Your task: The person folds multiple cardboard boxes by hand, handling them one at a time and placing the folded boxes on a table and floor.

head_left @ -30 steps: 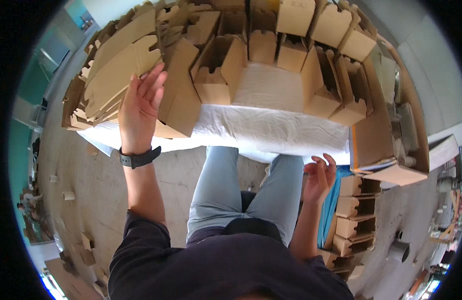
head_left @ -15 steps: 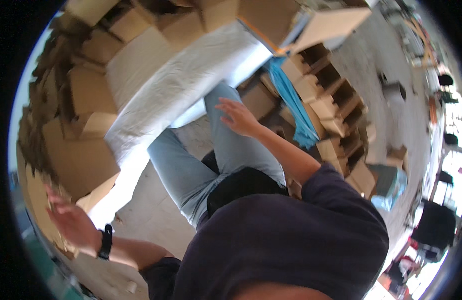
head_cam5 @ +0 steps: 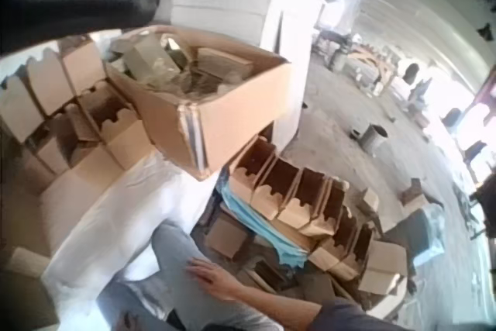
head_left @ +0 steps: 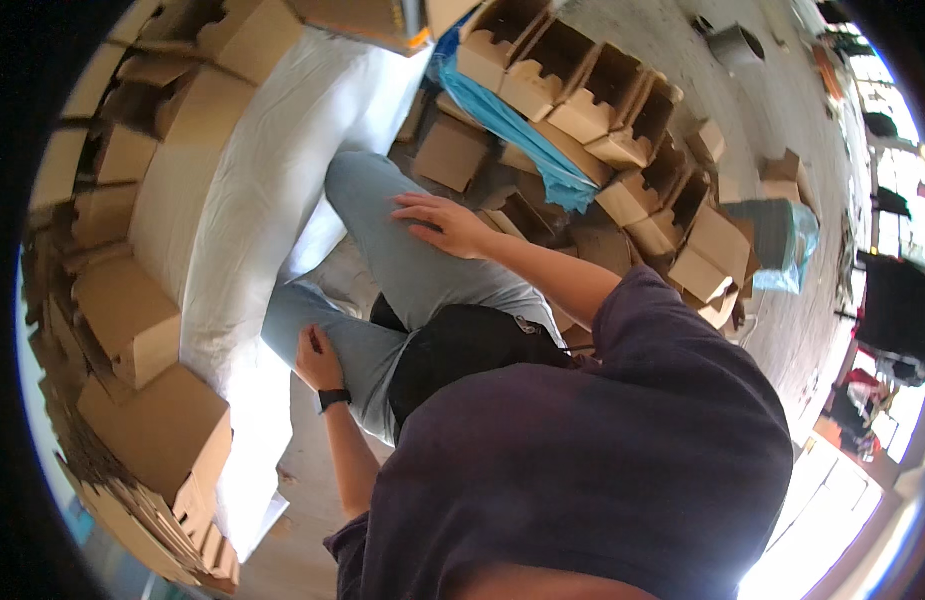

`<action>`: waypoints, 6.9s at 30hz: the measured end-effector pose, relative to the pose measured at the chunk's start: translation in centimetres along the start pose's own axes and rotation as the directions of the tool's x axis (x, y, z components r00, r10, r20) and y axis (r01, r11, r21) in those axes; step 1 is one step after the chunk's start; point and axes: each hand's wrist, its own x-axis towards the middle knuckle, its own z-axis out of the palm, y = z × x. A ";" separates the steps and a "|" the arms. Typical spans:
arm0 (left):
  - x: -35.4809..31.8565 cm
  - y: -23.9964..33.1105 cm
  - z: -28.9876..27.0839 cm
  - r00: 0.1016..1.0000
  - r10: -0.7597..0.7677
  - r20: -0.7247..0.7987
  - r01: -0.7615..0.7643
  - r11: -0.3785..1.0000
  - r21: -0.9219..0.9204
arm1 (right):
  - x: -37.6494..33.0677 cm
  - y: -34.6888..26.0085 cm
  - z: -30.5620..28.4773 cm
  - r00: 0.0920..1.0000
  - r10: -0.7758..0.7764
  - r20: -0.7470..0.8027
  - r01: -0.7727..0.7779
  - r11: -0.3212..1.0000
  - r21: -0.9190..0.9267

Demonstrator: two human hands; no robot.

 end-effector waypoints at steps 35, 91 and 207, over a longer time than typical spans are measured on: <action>1.6 0.6 -1.2 0.951 -0.095 0.295 0.075 0.994 0.078 | -18.7 23.5 -0.9 0.428 0.903 0.048 -0.836 0.415 -0.360; 0.9 1.7 -1.0 0.996 -0.050 0.079 0.058 0.994 -0.090 | -5.1 -1.3 -9.0 0.880 0.458 -0.127 0.145 -0.004 0.989; 1.0 16.9 -5.5 0.972 0.150 0.181 0.085 0.493 -0.866 | 1.3 -13.8 -11.8 0.971 0.169 -0.168 -0.021 0.761 0.648</action>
